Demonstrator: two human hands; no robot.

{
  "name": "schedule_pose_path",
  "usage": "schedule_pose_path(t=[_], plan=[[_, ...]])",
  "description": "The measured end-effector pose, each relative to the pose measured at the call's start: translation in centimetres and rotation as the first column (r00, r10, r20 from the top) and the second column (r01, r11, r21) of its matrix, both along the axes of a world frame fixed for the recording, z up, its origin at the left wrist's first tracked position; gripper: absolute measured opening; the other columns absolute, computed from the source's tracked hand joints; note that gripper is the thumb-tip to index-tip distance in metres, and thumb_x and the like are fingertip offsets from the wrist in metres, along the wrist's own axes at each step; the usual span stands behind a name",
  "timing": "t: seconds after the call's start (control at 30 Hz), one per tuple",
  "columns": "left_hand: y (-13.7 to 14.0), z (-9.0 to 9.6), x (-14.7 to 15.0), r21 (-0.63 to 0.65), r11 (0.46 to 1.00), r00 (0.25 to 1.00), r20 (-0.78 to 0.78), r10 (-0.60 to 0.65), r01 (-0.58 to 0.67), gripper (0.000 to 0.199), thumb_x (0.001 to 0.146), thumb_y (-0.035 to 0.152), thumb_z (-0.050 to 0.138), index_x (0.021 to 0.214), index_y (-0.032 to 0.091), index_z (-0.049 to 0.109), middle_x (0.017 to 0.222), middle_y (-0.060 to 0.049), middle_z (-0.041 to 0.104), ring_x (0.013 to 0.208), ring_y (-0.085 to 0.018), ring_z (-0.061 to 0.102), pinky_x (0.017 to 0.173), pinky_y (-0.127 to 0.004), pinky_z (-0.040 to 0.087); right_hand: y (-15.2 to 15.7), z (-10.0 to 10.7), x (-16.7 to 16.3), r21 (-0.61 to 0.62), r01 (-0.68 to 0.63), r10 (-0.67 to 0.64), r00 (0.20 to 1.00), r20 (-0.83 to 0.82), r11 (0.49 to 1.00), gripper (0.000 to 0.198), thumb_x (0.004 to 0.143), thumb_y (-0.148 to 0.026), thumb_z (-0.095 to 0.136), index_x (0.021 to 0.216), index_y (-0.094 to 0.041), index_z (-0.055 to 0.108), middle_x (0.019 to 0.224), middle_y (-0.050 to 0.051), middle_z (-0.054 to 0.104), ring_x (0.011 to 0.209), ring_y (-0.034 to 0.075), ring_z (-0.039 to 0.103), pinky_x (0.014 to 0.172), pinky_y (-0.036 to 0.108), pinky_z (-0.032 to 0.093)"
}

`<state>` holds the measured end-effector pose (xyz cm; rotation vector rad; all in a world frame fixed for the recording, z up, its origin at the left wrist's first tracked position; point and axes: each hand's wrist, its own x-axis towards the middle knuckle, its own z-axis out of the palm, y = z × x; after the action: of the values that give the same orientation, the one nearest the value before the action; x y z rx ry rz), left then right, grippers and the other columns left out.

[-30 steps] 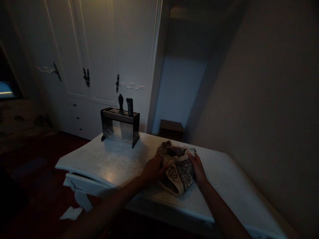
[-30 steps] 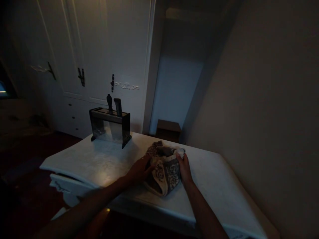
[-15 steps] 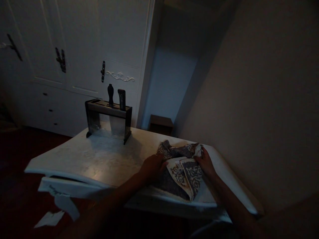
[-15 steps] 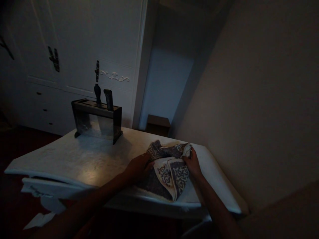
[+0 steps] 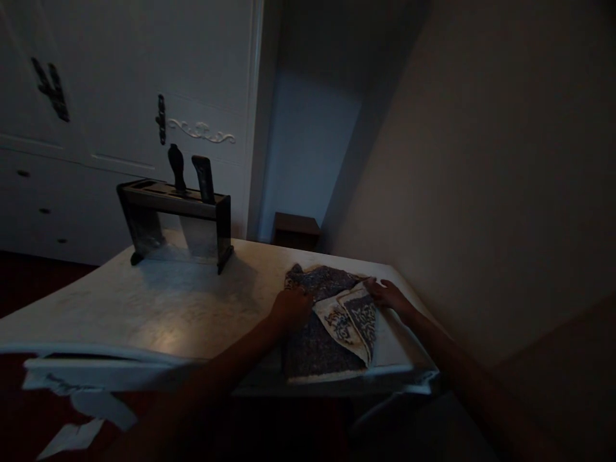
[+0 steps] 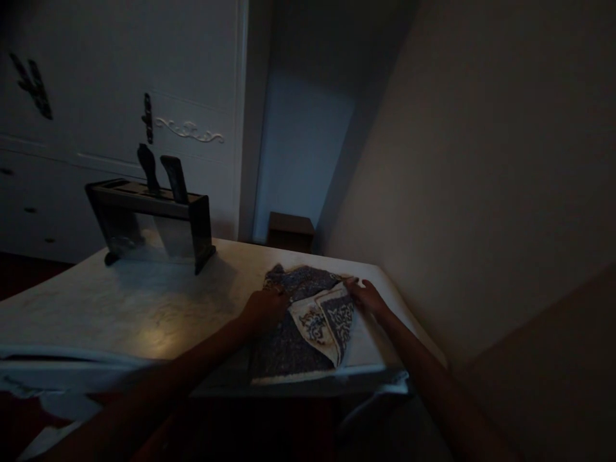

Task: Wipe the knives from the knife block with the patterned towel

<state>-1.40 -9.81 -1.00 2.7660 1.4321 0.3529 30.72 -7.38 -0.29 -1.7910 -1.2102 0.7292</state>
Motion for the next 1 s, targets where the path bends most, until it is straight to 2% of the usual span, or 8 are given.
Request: schedule_pose_path(t=[0.17, 0.4, 0.5, 0.57, 0.67, 0.73, 0.87, 1.0], plan=[[0.8, -1.2, 0.4, 0.092, 0.994, 0.991, 0.107, -0.074, 0.065, 0.041, 0.092, 0.048, 0.049, 0.106, 0.016, 0.070, 0.115, -0.015, 0.061, 0.115, -0.033, 0.053, 0.097, -0.048, 0.039, -1.2, 0.3, -3.4, 0.031, -0.117, 0.077, 0.811, 0.579, 0.993, 0.102, 0.069, -0.070, 0.063, 0.138, 0.003, 0.046, 0.140, 0.030, 0.043, 0.132, 0.040, 0.041, 0.110, 0.047, 0.033], [1.0, -1.8, 1.6, -0.045, 0.999, 0.998, 0.064, 0.029, -0.026, 0.082, 0.079, 0.063, 0.057, 0.144, 0.014, 0.048, 0.147, -0.023, 0.040, 0.139, -0.040, 0.033, 0.108, -0.057, 0.026, -4.7, 0.9, -9.6, -0.378, -0.415, 0.561, 0.595, 0.576, 0.828, 0.123, 0.064, -0.069, 0.073, 0.158, -0.012, 0.018, 0.161, 0.018, -0.003, 0.149, 0.038, -0.001, 0.117, 0.057, 0.009], [1.5, -1.8, 2.3, -0.058, 0.996, 0.997, 0.050, 0.064, -0.061, 0.086, 0.079, 0.065, 0.057, 0.145, 0.010, 0.046, 0.150, -0.024, 0.037, 0.142, -0.041, 0.027, 0.110, -0.058, 0.023, -5.3, 1.0, -10.0, -0.430, -0.424, 0.604, 0.547, 0.579, 0.797, 0.106, 0.068, -0.058, 0.074, 0.155, -0.016, 0.031, 0.162, 0.016, 0.004, 0.148, 0.041, 0.000, 0.115, 0.061, 0.008], [1.9, -2.0, 2.5, -0.040, 0.997, 0.995, 0.074, 0.067, -0.065, 0.083, 0.081, 0.066, 0.054, 0.143, 0.011, 0.048, 0.149, -0.023, 0.039, 0.141, -0.039, 0.029, 0.110, -0.057, 0.024, -5.3, 0.9, -9.3, -0.346, -0.506, 0.602, 0.531, 0.596, 0.790, 0.076, 0.077, -0.044, 0.067, 0.145, -0.015, 0.050, 0.158, 0.016, 0.025, 0.147, 0.038, 0.016, 0.117, 0.055, 0.015], [2.5, -2.3, 2.3, -0.010, 0.999, 0.991, 0.125, 0.044, -0.044, 0.082, 0.083, 0.074, 0.047, 0.140, 0.015, 0.051, 0.147, -0.019, 0.043, 0.140, -0.035, 0.032, 0.110, -0.054, 0.026, -5.4, 0.3, -7.1, -0.097, -0.611, 0.543, 0.606, 0.581, 0.786, 0.046, 0.077, -0.024, 0.054, 0.120, -0.015, 0.068, 0.132, 0.014, 0.057, 0.126, 0.029, 0.050, 0.110, 0.043, 0.034], [2.9, -2.6, 2.0, 0.011, 1.000, 0.988, 0.150, 0.024, -0.026, 0.084, 0.083, 0.078, 0.042, 0.140, 0.017, 0.052, 0.147, -0.017, 0.044, 0.139, -0.033, 0.035, 0.111, -0.053, 0.026, -5.5, -0.4, -5.3, 0.047, -0.538, 0.433, 0.725, 0.535, 0.842, 0.041, 0.071, -0.022, 0.051, 0.106, -0.014, 0.071, 0.114, 0.012, 0.064, 0.108, 0.026, 0.058, 0.100, 0.040, 0.042], [3.2, -2.8, 1.7, 0.021, 1.000, 0.987, 0.163, 0.003, -0.007, 0.081, 0.085, 0.077, 0.042, 0.140, 0.019, 0.052, 0.146, -0.014, 0.045, 0.138, -0.030, 0.036, 0.111, -0.051, 0.026, -6.4, -1.8, -1.7, 0.266, -0.149, 0.047, 0.934, 0.355, 0.952, 0.044, 0.063, -0.033, 0.057, 0.102, -0.014, 0.066, 0.103, 0.011, 0.065, 0.095, 0.027, 0.061, 0.088, 0.040, 0.048], [2.8, -2.6, 1.7, 0.015, 0.999, 0.983, 0.179, 0.043, -0.046, 0.074, 0.088, 0.072, 0.042, 0.138, 0.019, 0.054, 0.144, -0.014, 0.047, 0.137, -0.030, 0.038, 0.110, -0.050, 0.027, -8.0, -1.8, -0.1, 0.167, 0.185, -0.197, 0.978, 0.062, 0.969, 0.075, 0.055, -0.032, 0.069, 0.125, -0.012, 0.053, 0.087, 0.008, 0.066, 0.071, 0.023, 0.061, 0.064, 0.033, 0.050]])
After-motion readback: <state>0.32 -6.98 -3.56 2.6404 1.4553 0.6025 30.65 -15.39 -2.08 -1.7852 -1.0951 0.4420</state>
